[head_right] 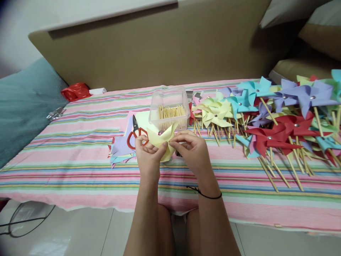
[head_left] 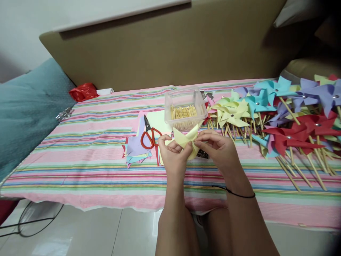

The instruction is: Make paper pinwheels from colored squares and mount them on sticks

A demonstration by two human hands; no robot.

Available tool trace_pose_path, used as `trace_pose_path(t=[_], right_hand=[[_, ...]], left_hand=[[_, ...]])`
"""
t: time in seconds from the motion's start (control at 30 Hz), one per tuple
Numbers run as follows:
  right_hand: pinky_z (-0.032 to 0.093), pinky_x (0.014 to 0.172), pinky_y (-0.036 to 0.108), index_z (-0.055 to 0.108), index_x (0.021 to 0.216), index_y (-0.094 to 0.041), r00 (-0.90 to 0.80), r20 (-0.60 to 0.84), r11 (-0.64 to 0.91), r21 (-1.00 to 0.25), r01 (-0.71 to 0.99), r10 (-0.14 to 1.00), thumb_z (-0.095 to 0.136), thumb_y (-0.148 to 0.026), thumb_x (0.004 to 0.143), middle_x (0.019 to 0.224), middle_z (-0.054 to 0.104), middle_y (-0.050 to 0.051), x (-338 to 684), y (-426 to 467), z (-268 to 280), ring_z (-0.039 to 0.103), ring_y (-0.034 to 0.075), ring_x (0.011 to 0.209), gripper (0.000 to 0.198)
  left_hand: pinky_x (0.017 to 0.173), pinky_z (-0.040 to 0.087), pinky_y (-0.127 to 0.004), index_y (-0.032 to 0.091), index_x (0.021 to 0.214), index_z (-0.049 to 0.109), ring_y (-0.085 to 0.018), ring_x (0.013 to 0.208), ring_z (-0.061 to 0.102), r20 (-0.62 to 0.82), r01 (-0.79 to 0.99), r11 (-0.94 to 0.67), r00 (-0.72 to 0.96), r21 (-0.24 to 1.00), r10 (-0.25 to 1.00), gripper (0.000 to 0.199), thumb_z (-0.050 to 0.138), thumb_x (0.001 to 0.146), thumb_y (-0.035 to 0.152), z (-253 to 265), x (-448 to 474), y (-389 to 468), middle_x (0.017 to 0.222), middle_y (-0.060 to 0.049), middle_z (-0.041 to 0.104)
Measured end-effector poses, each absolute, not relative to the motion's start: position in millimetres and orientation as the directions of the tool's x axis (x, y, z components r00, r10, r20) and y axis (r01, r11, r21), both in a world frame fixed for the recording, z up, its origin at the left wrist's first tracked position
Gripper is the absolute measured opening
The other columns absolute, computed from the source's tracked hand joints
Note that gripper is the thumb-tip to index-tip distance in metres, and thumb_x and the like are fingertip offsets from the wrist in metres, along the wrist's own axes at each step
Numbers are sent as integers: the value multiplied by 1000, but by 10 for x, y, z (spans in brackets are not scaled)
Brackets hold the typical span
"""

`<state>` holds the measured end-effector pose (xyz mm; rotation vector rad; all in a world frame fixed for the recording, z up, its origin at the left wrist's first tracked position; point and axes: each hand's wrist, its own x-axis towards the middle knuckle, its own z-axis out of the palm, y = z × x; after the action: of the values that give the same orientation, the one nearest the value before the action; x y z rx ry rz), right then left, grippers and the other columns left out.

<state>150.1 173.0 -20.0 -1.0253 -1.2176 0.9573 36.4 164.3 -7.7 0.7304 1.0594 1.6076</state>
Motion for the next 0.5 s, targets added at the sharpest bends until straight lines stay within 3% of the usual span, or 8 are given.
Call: trace_pose_path(t=[0.5], right_hand=[[56,73,31,73,71,-23,116,289,295,-955,-30,950,74,-20,70,84,65,3,1488,1729,-195,63,18,88,3]], left_hand=[[59,52,-24,26,88,28,-15,61,69,-38,-440,-99,-294,892,955,57,76,57,16,-113,361,1658,69,3,69]])
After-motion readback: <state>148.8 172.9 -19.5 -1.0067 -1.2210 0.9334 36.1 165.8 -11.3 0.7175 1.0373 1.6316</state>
